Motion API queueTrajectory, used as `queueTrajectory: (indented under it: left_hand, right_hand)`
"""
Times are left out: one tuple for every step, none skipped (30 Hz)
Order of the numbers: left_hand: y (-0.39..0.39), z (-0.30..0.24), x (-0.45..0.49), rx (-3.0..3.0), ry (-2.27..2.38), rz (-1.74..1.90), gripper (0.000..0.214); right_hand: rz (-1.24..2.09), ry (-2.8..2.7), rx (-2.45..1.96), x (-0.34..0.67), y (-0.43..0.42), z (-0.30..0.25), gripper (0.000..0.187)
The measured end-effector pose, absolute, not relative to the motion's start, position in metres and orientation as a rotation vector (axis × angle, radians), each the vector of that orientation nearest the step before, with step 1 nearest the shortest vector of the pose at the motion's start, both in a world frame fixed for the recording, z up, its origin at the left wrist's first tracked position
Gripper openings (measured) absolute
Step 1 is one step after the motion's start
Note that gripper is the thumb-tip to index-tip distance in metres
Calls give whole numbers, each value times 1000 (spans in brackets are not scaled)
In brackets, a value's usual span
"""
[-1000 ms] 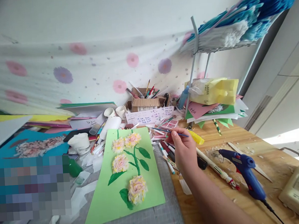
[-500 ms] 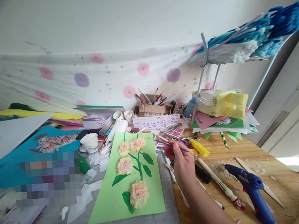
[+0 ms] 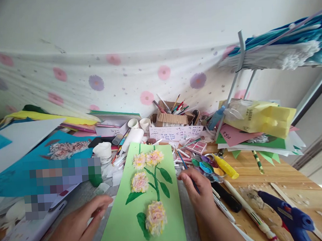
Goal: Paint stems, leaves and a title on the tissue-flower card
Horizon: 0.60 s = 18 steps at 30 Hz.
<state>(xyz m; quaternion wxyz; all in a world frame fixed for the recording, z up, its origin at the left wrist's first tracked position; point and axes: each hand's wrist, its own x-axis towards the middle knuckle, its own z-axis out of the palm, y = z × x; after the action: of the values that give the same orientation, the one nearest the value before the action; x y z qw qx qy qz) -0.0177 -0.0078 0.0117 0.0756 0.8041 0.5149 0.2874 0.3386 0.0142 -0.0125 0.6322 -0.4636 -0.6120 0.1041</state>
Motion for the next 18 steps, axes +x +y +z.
queueTrajectory:
  left_hand:
    - [2, 19, -13, 2305, 1626, 703, 32]
    - [12, 25, -9, 2179, 1714, 570, 36]
    - [22, 30, -4, 2126, 1741, 509, 37]
    - [33, 34, 0, 2090, 1760, 478, 38]
    - [43, 36, 4, 2052, 1787, 450, 38]
    - [53, 38, 8, 2033, 1803, 436, 39]
    - [62, 39, 11, 2011, 1822, 421, 39]
    - [71, 40, 14, 1991, 1838, 410, 40]
    - [79, 40, 17, 1977, 1850, 408, 41]
    - [86, 40, 21, 1965, 1860, 416, 41]
    - [92, 39, 24, 1955, 1866, 434, 40]
    - [98, 38, 27, 1942, 1868, 456, 38]
    - [103, 37, 29, 1925, 1867, 483, 38]
    - [107, 35, 32, 1904, 1865, 513, 39]
    - [111, 33, 34, 1877, 1862, 545, 41]
    - [115, 30, 35, 1841, 1859, 576, 41]
    - [119, 28, 37, 1794, 1858, 606, 41]
    - [122, 25, 38, 1738, 1856, 636, 39]
  right_hand:
    - [234, -1416, -1055, 339, 12, -10, 43]
    - [224, -1425, -1055, 340, 11, -8, 47]
    - [208, -1432, -1063, 341, 9, -6, 51]
    - [190, -1440, -1077, 341, 7, -5, 52]
    - [174, -1449, -1096, 342, 5, -4, 53]
    - [164, -1453, -1113, 342, 4, -5, 53]
    - [163, -1449, -1118, 342, 3, -6, 53]
    - [175, -1433, -1112, 342, 3, -7, 52]
    - [197, -1410, -1101, 342, 3, -9, 52]
    - [217, -1382, -1086, 342, 3, -10, 51]
    - [231, -1353, -1070, 342, 3, -12, 51]
    - [242, -1329, -1061, 342, 3, -12, 49]
    - [243, -1310, -1059, 342, 3, -12, 48]
    - [235, -1299, -1058, 341, 3, -11, 46]
    - [219, -1299, -1058, 340, 3, -9, 42]
    - [196, -1305, -1057, 339, 3, -8, 38]
    - [171, -1315, -1050, 338, 3, -6, 32]
    - [143, -1327, -1035, 336, 3, -5, 27]
